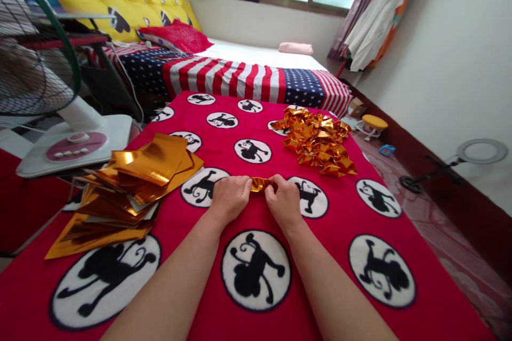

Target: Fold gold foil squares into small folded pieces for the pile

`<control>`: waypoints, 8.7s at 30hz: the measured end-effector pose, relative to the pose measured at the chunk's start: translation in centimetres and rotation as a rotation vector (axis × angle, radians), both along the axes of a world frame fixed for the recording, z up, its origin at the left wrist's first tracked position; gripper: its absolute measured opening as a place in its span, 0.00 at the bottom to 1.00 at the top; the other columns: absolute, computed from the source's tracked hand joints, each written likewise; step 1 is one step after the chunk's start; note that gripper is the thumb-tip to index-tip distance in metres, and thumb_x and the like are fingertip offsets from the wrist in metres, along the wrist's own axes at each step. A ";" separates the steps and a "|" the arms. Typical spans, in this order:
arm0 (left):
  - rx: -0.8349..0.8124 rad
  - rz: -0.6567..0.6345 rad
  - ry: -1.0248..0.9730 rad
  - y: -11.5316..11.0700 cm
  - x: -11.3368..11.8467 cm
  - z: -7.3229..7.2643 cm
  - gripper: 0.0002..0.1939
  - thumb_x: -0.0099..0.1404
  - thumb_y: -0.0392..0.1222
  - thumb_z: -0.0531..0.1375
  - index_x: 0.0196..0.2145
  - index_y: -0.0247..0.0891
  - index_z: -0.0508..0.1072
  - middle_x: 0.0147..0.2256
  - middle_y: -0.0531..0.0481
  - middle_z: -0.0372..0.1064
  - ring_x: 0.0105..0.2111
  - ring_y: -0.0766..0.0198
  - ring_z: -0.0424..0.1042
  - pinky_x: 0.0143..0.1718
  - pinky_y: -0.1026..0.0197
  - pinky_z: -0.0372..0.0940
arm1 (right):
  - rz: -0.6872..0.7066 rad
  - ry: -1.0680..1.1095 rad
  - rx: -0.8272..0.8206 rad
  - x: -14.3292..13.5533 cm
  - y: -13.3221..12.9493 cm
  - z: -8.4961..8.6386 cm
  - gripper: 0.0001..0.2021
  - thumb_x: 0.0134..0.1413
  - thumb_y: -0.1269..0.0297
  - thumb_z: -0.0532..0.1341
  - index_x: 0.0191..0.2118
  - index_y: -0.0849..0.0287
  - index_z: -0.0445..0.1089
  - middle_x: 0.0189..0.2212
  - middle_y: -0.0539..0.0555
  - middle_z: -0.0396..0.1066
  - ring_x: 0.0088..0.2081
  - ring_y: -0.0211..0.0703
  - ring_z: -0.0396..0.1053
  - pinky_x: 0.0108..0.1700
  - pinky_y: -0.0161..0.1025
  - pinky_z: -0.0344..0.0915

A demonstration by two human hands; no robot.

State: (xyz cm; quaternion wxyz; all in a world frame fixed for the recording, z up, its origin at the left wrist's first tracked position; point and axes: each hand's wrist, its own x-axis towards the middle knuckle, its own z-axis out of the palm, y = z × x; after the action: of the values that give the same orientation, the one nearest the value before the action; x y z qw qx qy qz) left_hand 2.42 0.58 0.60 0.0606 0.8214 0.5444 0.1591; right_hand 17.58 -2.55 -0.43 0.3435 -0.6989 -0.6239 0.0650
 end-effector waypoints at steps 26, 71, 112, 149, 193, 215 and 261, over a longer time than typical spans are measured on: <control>-0.037 0.059 -0.027 -0.1 0.2 0.2 0.28 0.72 0.52 0.41 0.31 0.39 0.77 0.30 0.44 0.77 0.30 0.58 0.74 0.28 0.60 0.51 | 0.066 0.160 0.055 0.0 -0.1 0.3 0.12 0.56 0.68 0.53 0.29 0.58 0.73 0.23 0.52 0.74 0.25 0.39 0.68 0.32 0.33 0.59; -0.196 0.043 -0.391 0.2 0.1 0.4 0.27 0.70 0.52 0.44 0.21 0.38 0.69 0.22 0.49 0.70 0.23 0.64 0.64 0.26 0.62 0.49 | 0.075 0.410 0.093 -0.9 -0.6 0.5 0.15 0.60 0.62 0.52 0.23 0.58 0.66 0.18 0.47 0.62 0.22 0.36 0.59 0.27 0.33 0.53; 0.007 0.179 -0.305 0.0 0.4 -0.3 0.27 0.70 0.51 0.45 0.23 0.37 0.75 0.22 0.46 0.71 0.22 0.64 0.64 0.26 0.61 0.45 | 0.018 0.303 0.215 -1.7 -0.9 0.2 0.13 0.61 0.63 0.55 0.25 0.58 0.65 0.20 0.47 0.65 0.22 0.35 0.61 0.28 0.34 0.54; 0.012 0.074 -0.645 0.7 0.0 -1.0 0.08 0.62 0.43 0.58 0.32 0.39 0.77 0.32 0.48 0.77 0.32 0.61 0.74 0.36 0.62 0.64 | 0.014 0.415 0.291 0.8 1.0 -0.9 0.07 0.55 0.66 0.59 0.34 0.57 0.76 0.29 0.52 0.75 0.31 0.41 0.70 0.35 0.37 0.65; 0.299 0.731 -0.234 2.8 -7.4 -0.1 0.38 0.64 0.47 0.55 0.66 0.25 0.47 0.66 0.26 0.38 0.67 0.36 0.32 0.63 0.35 0.36 | 0.409 0.272 0.116 -1.7 0.4 -0.8 0.09 0.52 0.76 0.59 0.33 0.55 0.74 0.36 0.52 0.71 0.39 0.41 0.69 0.45 0.39 0.65; 0.206 0.732 -0.089 3.1 -8.6 -0.9 0.15 0.63 0.46 0.55 0.40 0.39 0.79 0.45 0.35 0.72 0.41 0.43 0.71 0.36 0.49 0.63 | 0.422 0.266 0.108 -1.6 0.4 -0.6 0.09 0.52 0.77 0.60 0.32 0.56 0.74 0.36 0.53 0.70 0.40 0.42 0.68 0.45 0.39 0.64; -0.713 -0.101 -1.322 1.8 -2.0 0.2 0.28 0.42 0.35 0.70 0.45 0.36 0.78 0.40 0.42 0.77 0.40 0.55 0.75 0.38 0.62 0.67 | 0.368 0.767 0.269 0.1 1.2 -0.2 0.12 0.47 0.74 0.62 0.37 0.54 0.78 0.45 0.55 0.71 0.48 0.46 0.69 0.52 0.43 0.64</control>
State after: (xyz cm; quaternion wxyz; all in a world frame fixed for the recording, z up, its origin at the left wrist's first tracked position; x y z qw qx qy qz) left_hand 0.42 2.35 0.85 0.6442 0.5095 0.3748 0.4300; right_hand 17.69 -1.37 -0.59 0.6208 -0.4506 -0.5682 0.2977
